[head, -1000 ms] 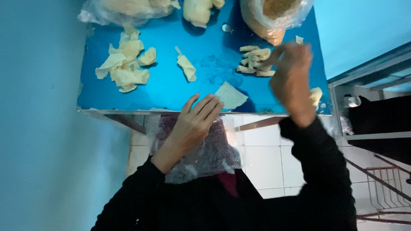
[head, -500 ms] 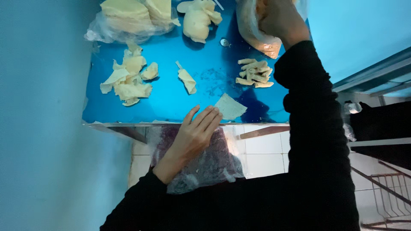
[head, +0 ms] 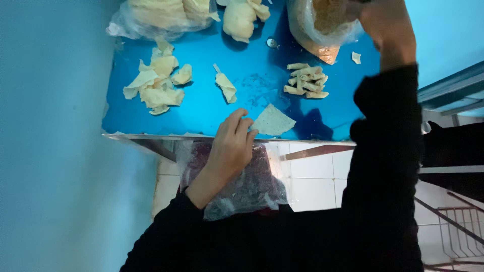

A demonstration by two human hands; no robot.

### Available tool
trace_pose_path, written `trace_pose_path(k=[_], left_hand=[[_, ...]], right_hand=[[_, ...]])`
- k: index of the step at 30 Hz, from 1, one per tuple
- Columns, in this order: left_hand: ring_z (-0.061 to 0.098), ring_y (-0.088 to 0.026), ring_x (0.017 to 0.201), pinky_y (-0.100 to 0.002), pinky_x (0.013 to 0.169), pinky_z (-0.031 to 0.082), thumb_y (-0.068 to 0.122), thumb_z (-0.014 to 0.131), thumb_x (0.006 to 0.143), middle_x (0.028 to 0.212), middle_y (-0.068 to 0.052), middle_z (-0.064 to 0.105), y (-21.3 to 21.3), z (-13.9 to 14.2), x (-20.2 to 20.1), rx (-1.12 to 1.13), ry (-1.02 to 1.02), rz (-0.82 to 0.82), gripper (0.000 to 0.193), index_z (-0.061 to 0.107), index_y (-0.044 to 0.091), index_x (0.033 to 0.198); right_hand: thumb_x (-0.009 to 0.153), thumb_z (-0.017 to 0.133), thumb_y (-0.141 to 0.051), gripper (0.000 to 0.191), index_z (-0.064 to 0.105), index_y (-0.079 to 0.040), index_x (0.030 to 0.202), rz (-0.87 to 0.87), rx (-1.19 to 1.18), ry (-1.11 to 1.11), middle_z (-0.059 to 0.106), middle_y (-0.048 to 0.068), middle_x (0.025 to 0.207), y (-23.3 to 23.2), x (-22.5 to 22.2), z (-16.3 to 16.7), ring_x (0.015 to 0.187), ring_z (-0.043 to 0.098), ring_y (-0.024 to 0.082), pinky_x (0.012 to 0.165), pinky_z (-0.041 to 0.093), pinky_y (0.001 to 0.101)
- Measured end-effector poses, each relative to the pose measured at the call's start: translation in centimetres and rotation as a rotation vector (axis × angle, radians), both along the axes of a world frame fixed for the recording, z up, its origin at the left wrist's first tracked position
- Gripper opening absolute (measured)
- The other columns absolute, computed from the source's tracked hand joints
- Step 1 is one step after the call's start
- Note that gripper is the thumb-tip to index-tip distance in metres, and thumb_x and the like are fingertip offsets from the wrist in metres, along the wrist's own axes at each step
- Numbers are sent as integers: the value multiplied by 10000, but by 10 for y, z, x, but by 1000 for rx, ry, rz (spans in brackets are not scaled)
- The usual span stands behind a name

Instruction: The person takes pieces of dough from a blue work table and rolls and shapes each piece by hand into a short cylindrical stick, placing the finished dough sticks in a pile on the table. They repeat this shaping cycle continuously, working from a pile of flat dough pieces.

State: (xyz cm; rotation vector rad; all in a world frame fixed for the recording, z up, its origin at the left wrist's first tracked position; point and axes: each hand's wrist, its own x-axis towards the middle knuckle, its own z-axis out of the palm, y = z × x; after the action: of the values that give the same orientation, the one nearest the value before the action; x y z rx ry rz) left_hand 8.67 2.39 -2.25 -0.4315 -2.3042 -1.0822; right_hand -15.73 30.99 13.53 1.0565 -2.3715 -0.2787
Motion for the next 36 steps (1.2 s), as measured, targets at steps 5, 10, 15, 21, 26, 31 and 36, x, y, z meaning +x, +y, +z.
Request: trace_pose_path(k=[5,10,15,21,26,31,36], left_hand=[[585,-372,1062,-491,875,478,115,750,904,1202,-189,542,9,7,-7,-50,-54,39,254,605,-14,1067],[589,-347,1031,-492,844,469,79,754,883,1094,-128,541,12,12,-7,-60,-54,59,176,605,22,958],[580,-341,991,-479,822,467,53,764,868,1063,-124,529,12,12,-10,-111,-41,71,185,591,30,927],[579,-339,989,-466,814,471,56,765,868,1054,-127,535,11,12,-10,-126,-49,79,184,597,27,936],[592,-331,958,-457,791,468,80,750,881,996,-121,566,11,17,-10,-173,-13,81,160,600,39,916],[621,-338,871,-472,759,483,95,714,936,926,-126,622,14,21,-11,-156,-40,84,139,587,52,973],[657,-375,928,-489,781,513,76,670,976,959,-143,670,23,21,-7,13,-69,-30,171,555,41,1099]], right_hand=[[983,708,-176,415,477,-67,1310,150,-912,-1066,740,58,1091,-38,102,-37,1040,745,213,927,618,339],[948,705,-63,463,417,-2,1306,53,-753,-1025,766,101,1020,-91,167,-81,954,780,224,796,608,364],[988,698,-51,389,486,8,1308,123,-585,-684,743,154,1025,-91,190,-98,970,729,293,745,583,389],[940,627,72,590,447,-19,1494,120,-466,-402,741,139,1066,-77,206,-104,949,709,318,763,583,408],[918,616,106,691,390,-71,1546,80,-417,-422,730,158,1069,-76,208,-96,947,715,324,716,581,397],[909,618,108,689,371,-55,1532,3,-538,-423,723,165,1089,-71,213,-89,989,690,350,781,563,430],[925,642,76,624,389,-34,1485,-90,-496,-437,706,159,1001,-75,209,-91,967,678,364,763,544,462]])
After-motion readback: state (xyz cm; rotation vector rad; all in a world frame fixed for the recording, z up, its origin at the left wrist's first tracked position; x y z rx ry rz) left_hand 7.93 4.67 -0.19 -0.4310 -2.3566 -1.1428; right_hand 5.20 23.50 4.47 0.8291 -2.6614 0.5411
